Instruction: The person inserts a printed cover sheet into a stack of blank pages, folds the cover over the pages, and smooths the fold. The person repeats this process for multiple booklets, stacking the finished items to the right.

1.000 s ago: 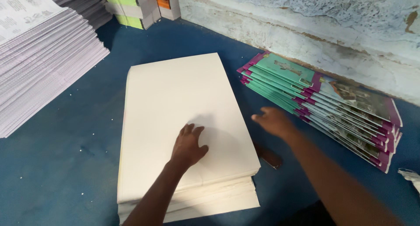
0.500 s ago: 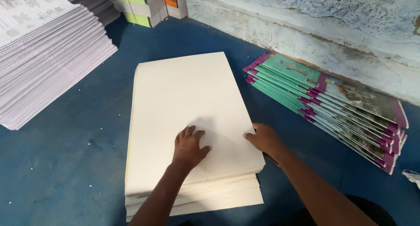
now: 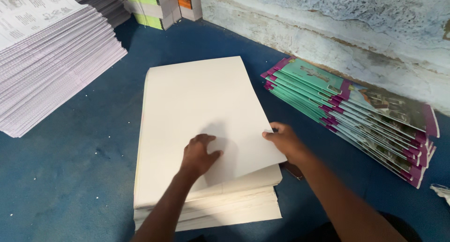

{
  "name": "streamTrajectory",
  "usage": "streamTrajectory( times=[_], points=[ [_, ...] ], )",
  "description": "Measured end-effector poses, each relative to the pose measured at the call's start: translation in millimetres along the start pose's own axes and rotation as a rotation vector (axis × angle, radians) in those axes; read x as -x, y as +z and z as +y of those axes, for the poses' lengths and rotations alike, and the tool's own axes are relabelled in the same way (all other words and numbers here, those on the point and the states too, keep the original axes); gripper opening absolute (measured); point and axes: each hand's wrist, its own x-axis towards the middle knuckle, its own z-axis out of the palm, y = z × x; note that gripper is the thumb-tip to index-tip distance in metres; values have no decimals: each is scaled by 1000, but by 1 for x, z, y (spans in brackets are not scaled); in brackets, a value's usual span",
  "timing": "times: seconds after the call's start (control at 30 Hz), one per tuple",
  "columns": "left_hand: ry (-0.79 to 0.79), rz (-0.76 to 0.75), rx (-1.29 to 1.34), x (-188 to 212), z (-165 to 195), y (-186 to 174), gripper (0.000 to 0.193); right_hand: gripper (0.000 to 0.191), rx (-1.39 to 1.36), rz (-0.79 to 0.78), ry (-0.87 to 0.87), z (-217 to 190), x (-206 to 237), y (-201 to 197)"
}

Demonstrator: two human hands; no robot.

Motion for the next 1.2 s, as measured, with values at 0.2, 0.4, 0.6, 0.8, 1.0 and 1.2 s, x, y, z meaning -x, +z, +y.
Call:
streamTrajectory(
  times=[0.2,0.4,0.6,0.8,1.0,1.2],
  points=[
    [-247,163,-91,-10,-26,-34,54,46,-166,-27,108,4,-7,-5],
    [-603,147,-169,-8,-61,-90,71,49,-235,-58,191,7,-9,-10],
    [-640,319,167,-5,-109,-102,51,51,-201,-80,163,12,-15,-17],
    [-598,423,520,-8,-147,-70,48,61,7,-39,31,13,-16,-27],
    [-553,427,562,-1,-143,-45,47,58,314,20,-213,22,-22,-37],
    [-566,382,406,4,-124,-53,49,45,219,-26,-410,15,-26,-46]
  ],
)
